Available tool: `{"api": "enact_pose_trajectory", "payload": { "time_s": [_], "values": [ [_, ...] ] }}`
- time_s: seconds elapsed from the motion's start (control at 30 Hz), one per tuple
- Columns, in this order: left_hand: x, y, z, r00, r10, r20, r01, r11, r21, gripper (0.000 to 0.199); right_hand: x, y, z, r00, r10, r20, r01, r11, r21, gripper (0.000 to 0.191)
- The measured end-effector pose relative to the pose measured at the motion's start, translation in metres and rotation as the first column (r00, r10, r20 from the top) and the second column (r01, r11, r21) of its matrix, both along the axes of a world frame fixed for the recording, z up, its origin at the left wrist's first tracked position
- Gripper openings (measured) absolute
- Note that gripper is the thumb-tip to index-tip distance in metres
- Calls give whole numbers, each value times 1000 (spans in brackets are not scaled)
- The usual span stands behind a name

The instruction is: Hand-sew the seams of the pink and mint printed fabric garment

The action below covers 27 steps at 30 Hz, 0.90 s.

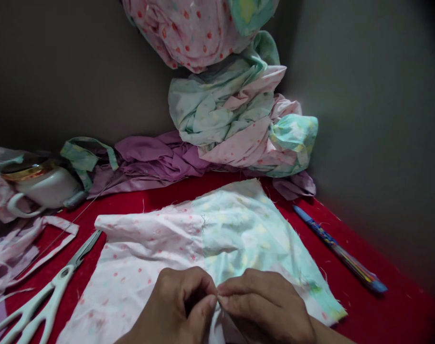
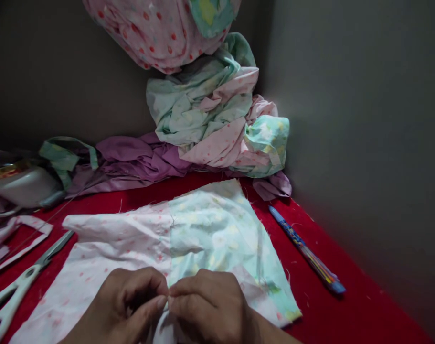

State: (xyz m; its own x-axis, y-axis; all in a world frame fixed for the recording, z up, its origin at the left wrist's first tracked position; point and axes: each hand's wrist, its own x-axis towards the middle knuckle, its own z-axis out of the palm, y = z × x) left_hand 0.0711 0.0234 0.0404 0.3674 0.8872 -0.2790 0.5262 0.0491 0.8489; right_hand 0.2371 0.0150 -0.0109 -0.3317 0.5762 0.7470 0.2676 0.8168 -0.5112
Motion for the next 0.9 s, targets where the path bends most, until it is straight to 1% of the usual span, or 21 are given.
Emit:
{"api": "enact_pose_trajectory", "payload": {
  "time_s": [0.07, 0.17, 0.27, 0.37, 0.43, 0.5, 0.53, 0.57, 0.6, 0.63, 0.7, 0.73, 0.77, 0.8, 0.83, 0.87, 0.9],
  "values": [
    [3, -1, 3, 999, 41, -18, -41, 999, 4, 15, 2, 0, 0, 1000, 21, 22, -20, 999, -26, 13],
    [7, -2, 3, 995, 93, 33, -92, 995, -33, 15, 3, 0, -1, 999, 33, 24, -31, 997, -67, 14],
    [8, -1, -2, 993, 87, 81, -84, 996, -39, 19, 3, 1, -3, 999, 48, 6, -48, 997, -68, 13],
    [6, 0, -5, 993, 67, 95, -64, 997, -32, 20, 2, 2, -1, 997, 62, -35, -64, 996, -63, 16],
    [6, 0, -6, 994, 61, 87, -59, 998, -21, 20, 1, 2, 3, 994, 67, -89, -78, 990, -121, 19],
    [6, 0, -6, 995, 54, 86, -51, 998, -34, 19, 0, 2, 9, 988, 73, -136, -105, 965, -242, 19],
    [6, 0, -6, 994, 59, 90, -55, 997, -50, 19, 0, 2, 12, 986, 65, -152, -113, 938, -327, 18],
    [6, 0, -6, 993, 72, 97, -65, 995, -71, 19, -1, 3, 14, 985, 47, -168, -115, 900, -420, 16],
    [6, 0, -6, 991, 88, 105, -78, 993, -91, 18, -1, 4, 16, 983, 15, -183, -110, 847, -520, 12],
    [6, 0, -6, 988, 105, 110, -94, 990, -105, 18, -1, 5, 17, 980, -24, -197, -105, 777, -621, 9],
    [6, 0, -6, 985, 129, 111, -115, 985, -128, 17, -2, 7, 17, 970, -89, -228, -130, 604, -786, 3],
    [6, 0, -6, 984, 134, 115, -117, 983, -142, 18, -2, 8, 17, 962, -106, -250, -161, 518, -840, 2],
    [7, 0, -6, 983, 141, 121, -121, 980, -158, 19, -2, 9, 16, 954, -116, -278, -200, 444, -873, 3],
    [7, 0, -6, 980, 153, 127, -130, 977, -169, 19, -2, 10, 15, 942, -122, -314, -245, 389, -888, 5],
    [7, 0, -6, 976, 169, 134, -144, 973, -179, 20, -2, 10, 15, 927, -127, -354, -290, 356, -888, 7],
    [8, 0, -7, 972, 185, 148, -156, 970, -187, 20, -2, 11, 14, 908, -135, -396, -332, 341, -879, 7],
    [8, -1, -7, 966, 201, 166, -167, 967, -194, 19, -3, 10, 13, 887, -149, -438, -370, 338, -865, 7]
  ]
}}
